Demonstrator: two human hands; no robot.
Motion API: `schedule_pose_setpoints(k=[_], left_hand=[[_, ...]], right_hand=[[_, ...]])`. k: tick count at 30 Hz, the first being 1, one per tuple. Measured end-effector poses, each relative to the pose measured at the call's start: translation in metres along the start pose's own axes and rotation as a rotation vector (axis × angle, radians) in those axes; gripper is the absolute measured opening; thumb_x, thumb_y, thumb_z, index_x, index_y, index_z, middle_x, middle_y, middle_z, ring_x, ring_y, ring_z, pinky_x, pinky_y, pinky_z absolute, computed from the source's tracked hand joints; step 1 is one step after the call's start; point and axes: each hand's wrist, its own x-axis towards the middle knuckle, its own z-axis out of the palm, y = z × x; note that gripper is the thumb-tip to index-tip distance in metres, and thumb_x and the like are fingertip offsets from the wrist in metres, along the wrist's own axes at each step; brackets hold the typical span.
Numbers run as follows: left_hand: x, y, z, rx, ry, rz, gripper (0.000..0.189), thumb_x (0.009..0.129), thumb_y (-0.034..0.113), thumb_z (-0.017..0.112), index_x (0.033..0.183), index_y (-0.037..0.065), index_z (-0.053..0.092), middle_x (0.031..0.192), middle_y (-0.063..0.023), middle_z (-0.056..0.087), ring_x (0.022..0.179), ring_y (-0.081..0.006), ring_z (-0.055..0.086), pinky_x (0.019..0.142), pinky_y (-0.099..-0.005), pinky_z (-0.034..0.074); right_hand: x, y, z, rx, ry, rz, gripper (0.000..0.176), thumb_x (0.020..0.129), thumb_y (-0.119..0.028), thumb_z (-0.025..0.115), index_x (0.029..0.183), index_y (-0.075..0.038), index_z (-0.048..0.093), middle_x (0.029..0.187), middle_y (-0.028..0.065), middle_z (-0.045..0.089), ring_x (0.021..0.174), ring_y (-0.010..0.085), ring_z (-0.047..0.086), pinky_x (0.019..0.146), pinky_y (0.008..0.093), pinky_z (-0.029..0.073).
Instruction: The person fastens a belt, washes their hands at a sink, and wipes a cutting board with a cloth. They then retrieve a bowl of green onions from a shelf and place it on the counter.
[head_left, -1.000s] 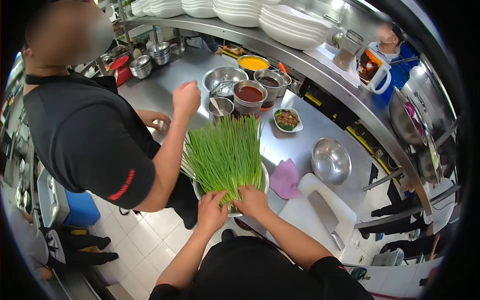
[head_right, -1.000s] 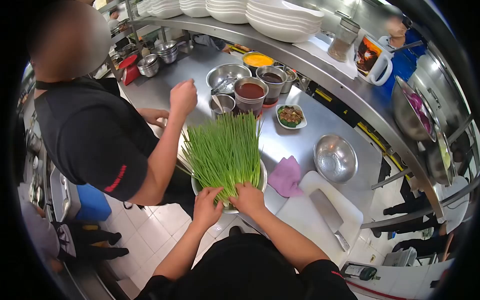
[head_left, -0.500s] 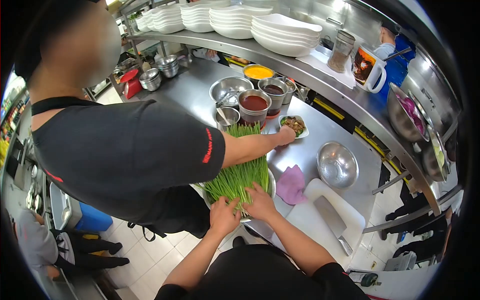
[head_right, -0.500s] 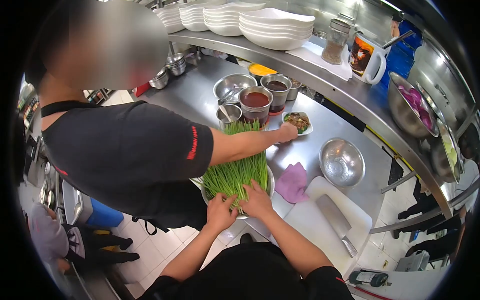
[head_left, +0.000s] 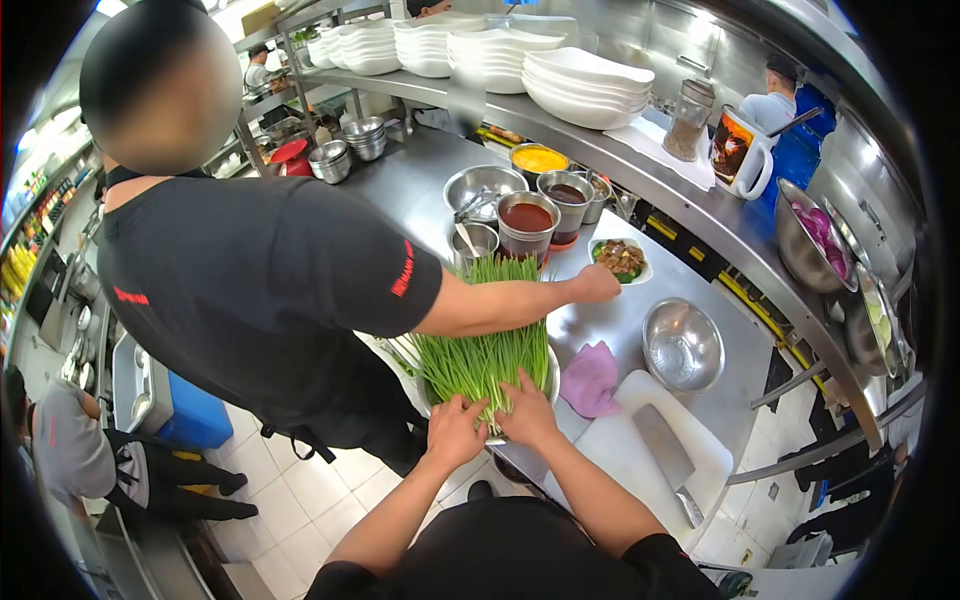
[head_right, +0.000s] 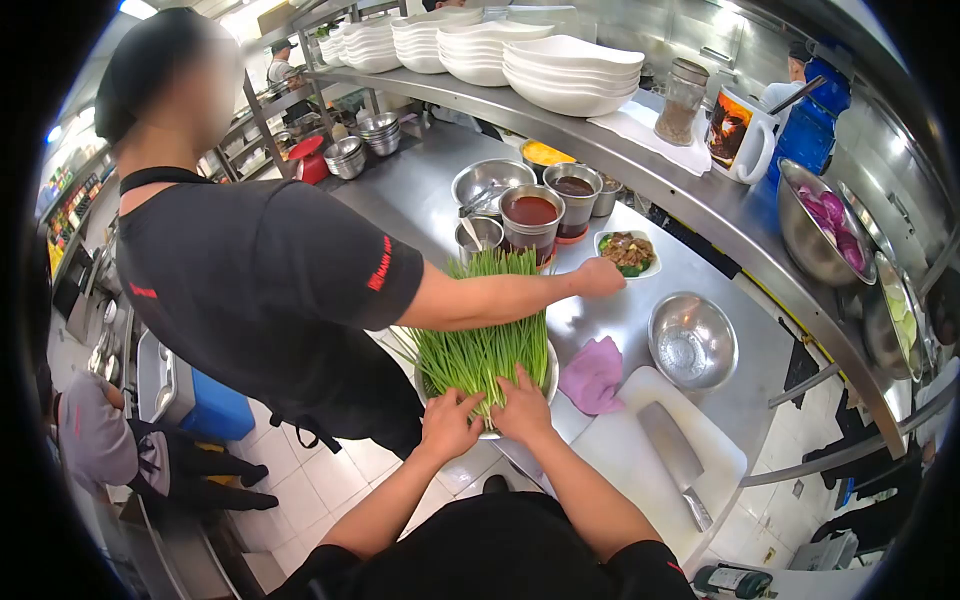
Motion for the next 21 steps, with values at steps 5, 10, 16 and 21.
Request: schedule_pose_setpoints(k=[5,10,16,21], left_hand=[[-0.001,0.001,-0.002,-0.03,0.017,-0.011,0.038,0.072,0.021,0.063,0.109,0.017,0.062,0.091,-0.0108,0.055,0.084,-0.0281,0.055,0.078,-0.0402,0.042],[-0.008,-0.011,0.009,-0.25,0.124,-0.054,0.032,0.074,0.017,0.061,0.106,0.012,0.062,0.09,-0.0112,0.056,0.083,-0.0295,0.055,0.077,-0.0401,0.044],[-0.077,-0.029,-0.004,-0.396,0.448,-0.333,0.021,0.078,0.009,0.055,0.097,0.006,0.063,0.085,-0.012,0.059,0.072,-0.0281,0.058,0.066,-0.0347,0.048],[-0.207,-0.063,0.045,-0.348,0.14,-0.878,0.024,0.087,0.023,0.049,0.094,0.004,0.062,0.092,-0.0189,0.063,0.085,-0.0349,0.06,0.075,-0.0424,0.047]], right_hand=[[0.0,0.003,0.001,0.006,0.022,-0.043,0.058,0.074,-0.029,0.06,0.126,-0.007,0.049,0.141,0.0229,0.027,0.121,0.0402,0.039,0.102,0.0403,0.034],[0.007,0.008,0.001,-0.107,-0.022,-0.011,0.062,0.07,-0.027,0.063,0.127,-0.008,0.048,0.141,0.0242,0.026,0.12,0.0395,0.041,0.099,0.0401,0.037],[0.012,-0.001,-0.023,-0.052,-0.061,-0.038,0.062,0.068,-0.024,0.063,0.125,-0.005,0.049,0.141,0.0259,0.026,0.123,0.0388,0.038,0.1,0.0398,0.036],[0.023,0.008,-0.013,-0.014,0.101,-0.155,0.058,0.065,-0.015,0.065,0.119,0.0,0.052,0.134,0.0254,0.035,0.121,0.0376,0.04,0.099,0.0406,0.036]])
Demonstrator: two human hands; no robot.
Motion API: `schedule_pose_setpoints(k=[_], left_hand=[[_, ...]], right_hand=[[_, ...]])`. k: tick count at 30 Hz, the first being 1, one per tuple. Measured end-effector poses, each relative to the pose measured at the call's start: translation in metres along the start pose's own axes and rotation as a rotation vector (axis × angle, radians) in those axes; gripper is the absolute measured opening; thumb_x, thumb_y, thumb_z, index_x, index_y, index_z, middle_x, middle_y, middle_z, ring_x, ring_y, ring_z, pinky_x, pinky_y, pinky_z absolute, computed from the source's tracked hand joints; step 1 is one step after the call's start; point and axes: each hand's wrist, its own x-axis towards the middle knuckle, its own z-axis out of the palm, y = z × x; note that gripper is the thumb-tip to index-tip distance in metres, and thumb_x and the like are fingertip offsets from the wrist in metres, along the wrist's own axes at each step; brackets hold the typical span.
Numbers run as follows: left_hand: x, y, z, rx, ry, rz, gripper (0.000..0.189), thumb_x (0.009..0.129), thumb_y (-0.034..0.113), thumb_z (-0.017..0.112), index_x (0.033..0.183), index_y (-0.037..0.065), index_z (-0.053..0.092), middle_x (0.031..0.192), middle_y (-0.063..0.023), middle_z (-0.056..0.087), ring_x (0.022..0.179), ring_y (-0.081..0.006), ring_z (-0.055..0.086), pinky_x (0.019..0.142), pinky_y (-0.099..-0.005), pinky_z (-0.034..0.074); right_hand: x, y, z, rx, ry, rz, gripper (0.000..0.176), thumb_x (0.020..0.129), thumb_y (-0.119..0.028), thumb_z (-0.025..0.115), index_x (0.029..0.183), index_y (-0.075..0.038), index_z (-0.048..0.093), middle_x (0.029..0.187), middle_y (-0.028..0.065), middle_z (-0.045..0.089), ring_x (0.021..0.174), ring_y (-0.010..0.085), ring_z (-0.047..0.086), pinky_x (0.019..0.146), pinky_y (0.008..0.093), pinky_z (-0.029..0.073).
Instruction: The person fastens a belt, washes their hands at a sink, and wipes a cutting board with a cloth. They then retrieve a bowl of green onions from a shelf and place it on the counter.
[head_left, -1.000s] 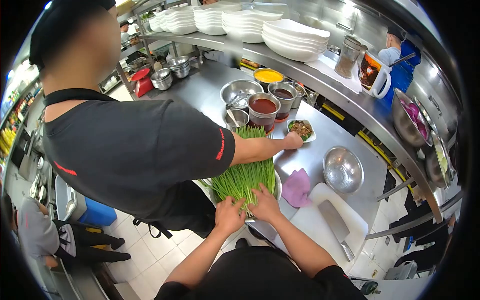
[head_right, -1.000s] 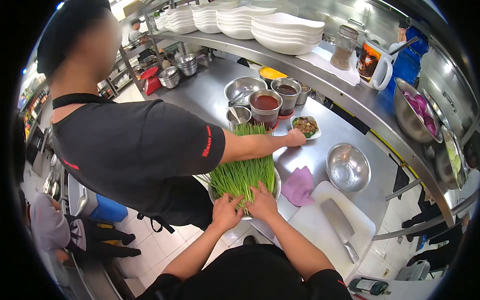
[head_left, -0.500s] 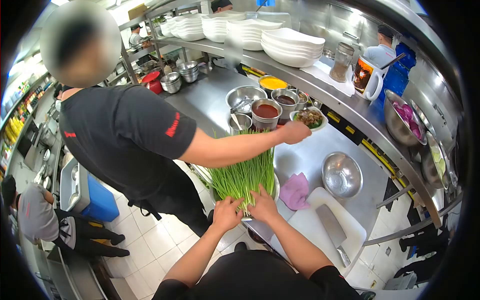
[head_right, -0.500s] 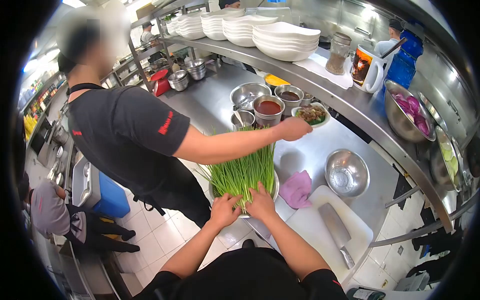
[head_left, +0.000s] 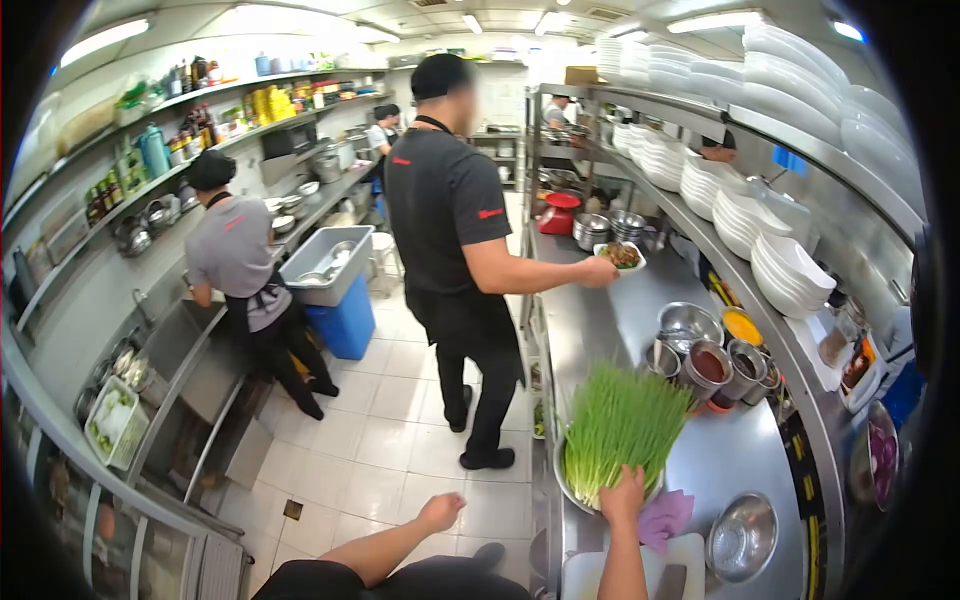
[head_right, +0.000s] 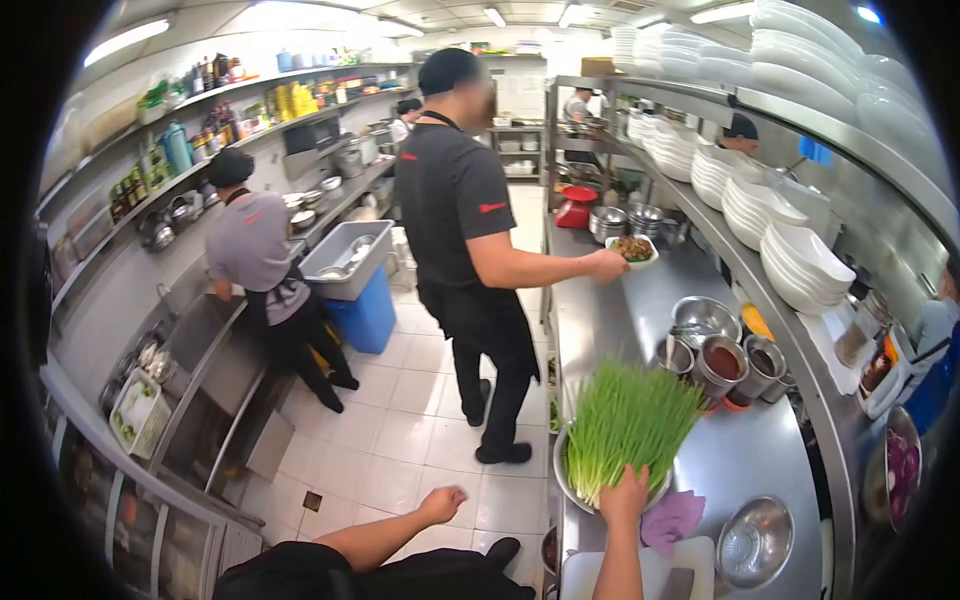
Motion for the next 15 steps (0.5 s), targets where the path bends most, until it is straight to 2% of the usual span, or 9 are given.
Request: schedule_pose_setpoints(k=[3,5,6,8,9,11,12,14,15], left_hand=[[-0.075,-0.052,-0.018,0.476,-0.354,-0.163,0.034,0.091,0.028,0.038,0.107,0.006,0.058,0.113,-0.0185,0.057,0.101,-0.038,0.055,0.085,-0.0453,0.045],[-0.115,-0.082,-0.018,0.402,-0.529,-0.516,0.057,0.091,0.049,0.029,0.121,0.007,0.053,0.125,-0.0181,0.05,0.112,-0.0363,0.05,0.096,-0.043,0.038],[-0.128,-0.12,-0.003,0.409,-0.599,-0.599,0.065,0.089,0.057,0.026,0.123,0.007,0.051,0.127,-0.0158,0.05,0.117,-0.0327,0.048,0.097,-0.0411,0.038],[-0.154,-0.156,0.013,-0.188,-0.592,-0.827,0.075,0.083,0.068,0.031,0.108,0.005,0.063,0.116,-0.0152,0.059,0.11,-0.0268,0.054,0.095,-0.0402,0.04],[-0.157,-0.158,0.018,-0.194,-0.602,-0.82,0.075,0.083,0.068,0.031,0.108,0.005,0.063,0.116,-0.0152,0.059,0.11,-0.0268,0.054,0.095,-0.0402,0.04],[-0.158,-0.161,0.022,-0.994,-0.624,-0.843,0.08,0.08,0.073,0.032,0.126,0.009,0.051,0.126,-0.0106,0.053,0.113,-0.0216,0.051,0.096,-0.037,0.039],[-0.143,-0.166,0.024,-0.998,-0.632,-0.834,0.08,0.08,0.073,0.032,0.126,0.009,0.051,0.126,-0.0106,0.053,0.113,-0.0216,0.051,0.096,-0.037,0.039],[-0.096,-0.17,0.025,-0.733,-0.835,-0.958,0.084,0.078,0.075,0.035,0.135,0.014,0.039,0.134,-0.0082,0.045,0.12,-0.0235,0.045,0.098,-0.0424,0.037],[-0.077,-0.161,0.018,-0.735,-0.832,-0.949,0.084,0.078,0.075,0.035,0.135,0.014,0.039,0.134,-0.0082,0.045,0.12,-0.0235,0.045,0.098,-0.0424,0.037]], right_hand=[[-0.002,0.001,0.0,0.139,0.113,-0.059,0.048,0.068,-0.008,0.063,0.114,0.001,0.054,0.125,0.0235,0.043,0.114,0.0357,0.044,0.095,0.0417,0.037],[-0.005,0.001,-0.006,0.223,0.214,-0.154,0.028,0.079,-0.005,0.057,0.105,0.002,0.056,0.098,0.0154,0.058,0.092,0.0243,0.056,0.081,0.0356,0.044],[-0.011,-0.002,-0.006,0.214,0.221,-0.162,0.028,0.079,-0.005,0.057,0.105,0.002,0.056,0.098,0.0154,0.058,0.092,0.0243,0.056,0.081,0.0356,0.044],[-0.028,-0.014,-0.004,0.813,-0.104,-0.046,0.021,0.086,-0.01,0.053,0.101,0.002,0.059,0.075,0.0079,0.062,0.067,0.018,0.059,0.07,0.0293,0.048],[-0.044,-0.03,-0.008,0.817,-0.214,-0.112,0.023,0.089,-0.014,0.049,0.103,0.001,0.059,0.072,0.0061,0.062,0.063,0.0153,0.059,0.068,0.0282,0.049],[-0.069,-0.055,0.003,0.803,-0.51,-0.17,0.026,0.092,-0.018,0.047,0.106,-0.001,0.06,0.075,0.0059,0.064,0.065,0.0109,0.058,0.066,0.025,0.047],[-0.08,-0.058,0.022,0.784,-0.695,-0.166,0.026,0.092,-0.018,0.047,0.108,-0.002,0.06,0.082,0.0076,0.066,0.071,0.0091,0.059,0.066,0.023,0.046],[-0.098,-0.041,0.102,0.708,-0.681,-0.818,0.03,0.093,-0.024,0.047,0.111,-0.002,0.059,0.088,0.0084,0.066,0.068,0.0104,0.058,0.064,0.0231,0.046],[-0.119,-0.029,0.142,0.652,-0.851,-0.651,0.032,0.092,-0.028,0.048,0.111,-0.004,0.059,0.09,0.0081,0.065,0.07,0.0122,0.058,0.066,0.0239,0.045]])
